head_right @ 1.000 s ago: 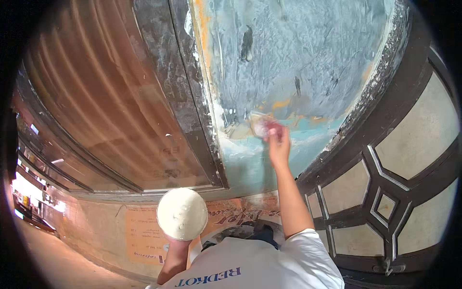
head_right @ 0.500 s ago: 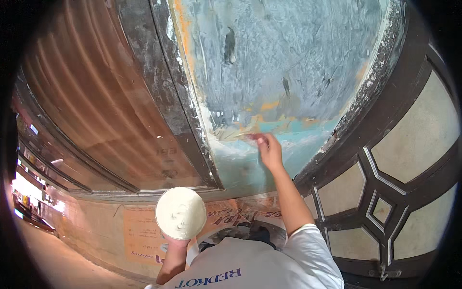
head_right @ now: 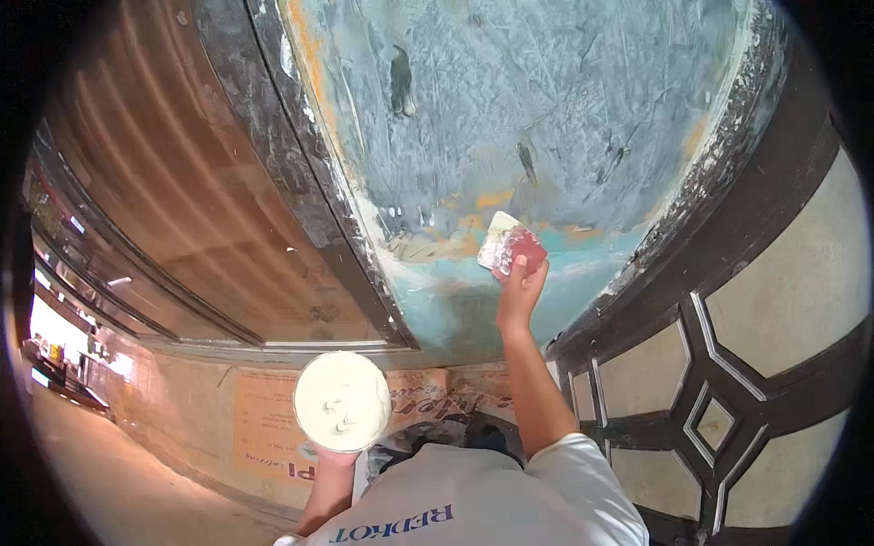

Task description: The person applies joint compound to a damaged wall using a putty knife.

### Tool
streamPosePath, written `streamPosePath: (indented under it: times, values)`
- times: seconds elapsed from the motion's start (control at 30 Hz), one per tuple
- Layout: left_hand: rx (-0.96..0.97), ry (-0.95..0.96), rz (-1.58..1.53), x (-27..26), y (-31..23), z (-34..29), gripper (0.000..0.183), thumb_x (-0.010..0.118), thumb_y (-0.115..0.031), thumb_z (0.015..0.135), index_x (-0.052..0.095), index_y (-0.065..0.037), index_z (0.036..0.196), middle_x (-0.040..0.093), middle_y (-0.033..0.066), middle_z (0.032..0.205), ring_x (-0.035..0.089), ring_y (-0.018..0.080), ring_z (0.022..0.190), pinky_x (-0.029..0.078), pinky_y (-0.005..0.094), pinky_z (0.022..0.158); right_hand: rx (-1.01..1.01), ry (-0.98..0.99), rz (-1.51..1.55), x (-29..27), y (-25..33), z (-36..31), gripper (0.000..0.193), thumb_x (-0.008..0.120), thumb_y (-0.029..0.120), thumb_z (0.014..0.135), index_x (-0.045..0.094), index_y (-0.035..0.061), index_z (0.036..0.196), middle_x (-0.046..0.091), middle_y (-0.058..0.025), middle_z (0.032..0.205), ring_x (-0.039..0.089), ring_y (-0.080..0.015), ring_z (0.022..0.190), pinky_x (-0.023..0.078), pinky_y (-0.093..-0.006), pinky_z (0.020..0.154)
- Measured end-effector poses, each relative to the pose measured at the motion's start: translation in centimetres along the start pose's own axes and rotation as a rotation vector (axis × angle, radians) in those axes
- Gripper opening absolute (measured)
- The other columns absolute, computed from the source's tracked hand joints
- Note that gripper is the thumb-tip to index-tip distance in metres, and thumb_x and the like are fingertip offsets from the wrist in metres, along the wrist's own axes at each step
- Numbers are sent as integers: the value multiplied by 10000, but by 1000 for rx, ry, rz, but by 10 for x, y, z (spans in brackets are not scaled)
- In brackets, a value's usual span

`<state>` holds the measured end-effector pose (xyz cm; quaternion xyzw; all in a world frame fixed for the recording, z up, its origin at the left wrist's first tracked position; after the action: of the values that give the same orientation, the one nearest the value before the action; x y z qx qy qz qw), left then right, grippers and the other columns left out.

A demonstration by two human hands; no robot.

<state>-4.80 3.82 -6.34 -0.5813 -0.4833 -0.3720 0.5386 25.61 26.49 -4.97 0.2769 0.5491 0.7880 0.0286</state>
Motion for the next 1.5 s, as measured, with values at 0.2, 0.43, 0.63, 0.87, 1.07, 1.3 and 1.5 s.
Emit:
streamPosePath:
  times: [0.2,0.43,0.63,0.87,1.07,1.3,1.5]
  values:
    - [-22,5,-66,6,16,3,691,414,-555,917,397,-99,1437,384,169,1480,370,409,1347,284,594,1105,-488,548,-789,41,-3,-18,251,543,217,970,538,0,1097,617,-89,1019,602,-159,897,502,-301,660]
    - [88,81,-33,17,24,-5,714,409,-575,910,393,-96,1440,382,164,1483,373,403,1348,308,585,1098,-235,224,-450,34,45,-10,239,543,222,944,595,19,1059,639,-158,920,624,-271,807,508,-369,732]
    - [78,26,-58,21,42,-5,705,414,-571,910,391,-111,1444,384,153,1484,367,392,1353,290,581,1109,-616,552,-772,65,19,-9,228,549,233,947,628,54,1064,666,-152,865,650,-317,769,509,-385,690]
    - [158,-17,-88,9,25,-24,725,406,-598,907,391,-112,1444,380,154,1486,366,390,1356,285,584,1112,-637,846,-844,112,52,-31,218,578,208,927,635,90,1101,660,-167,1009,644,-375,865,513,-396,761]
    - [191,33,-9,10,3,-28,717,398,-586,919,386,-99,1445,363,161,1496,366,393,1354,284,583,1112,-458,386,-545,102,86,-9,244,556,239,950,637,86,1122,668,-164,950,655,-344,863,505,-373,766]
    - [121,22,-64,10,-8,-13,717,393,-592,922,386,-101,1444,373,153,1491,367,393,1353,286,572,1116,-576,460,-835,105,62,-16,187,561,195,941,647,64,1044,677,-153,961,658,-312,835,503,-378,776]
    - [63,44,-158,16,-9,3,716,371,-604,928,376,-110,1446,378,148,1486,383,389,1343,320,578,1099,-121,538,-141,93,85,-43,272,543,185,977,529,-21,1155,626,-44,975,579,-113,841,477,-256,720]
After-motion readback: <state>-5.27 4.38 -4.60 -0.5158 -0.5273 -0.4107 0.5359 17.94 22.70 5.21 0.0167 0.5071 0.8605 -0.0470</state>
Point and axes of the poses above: each hand's wrist, its own z-axis towards the middle knuckle, its own x-axis out of the palm, y = z × x, the point moved 8 cm from there along z, towards the middle knuckle
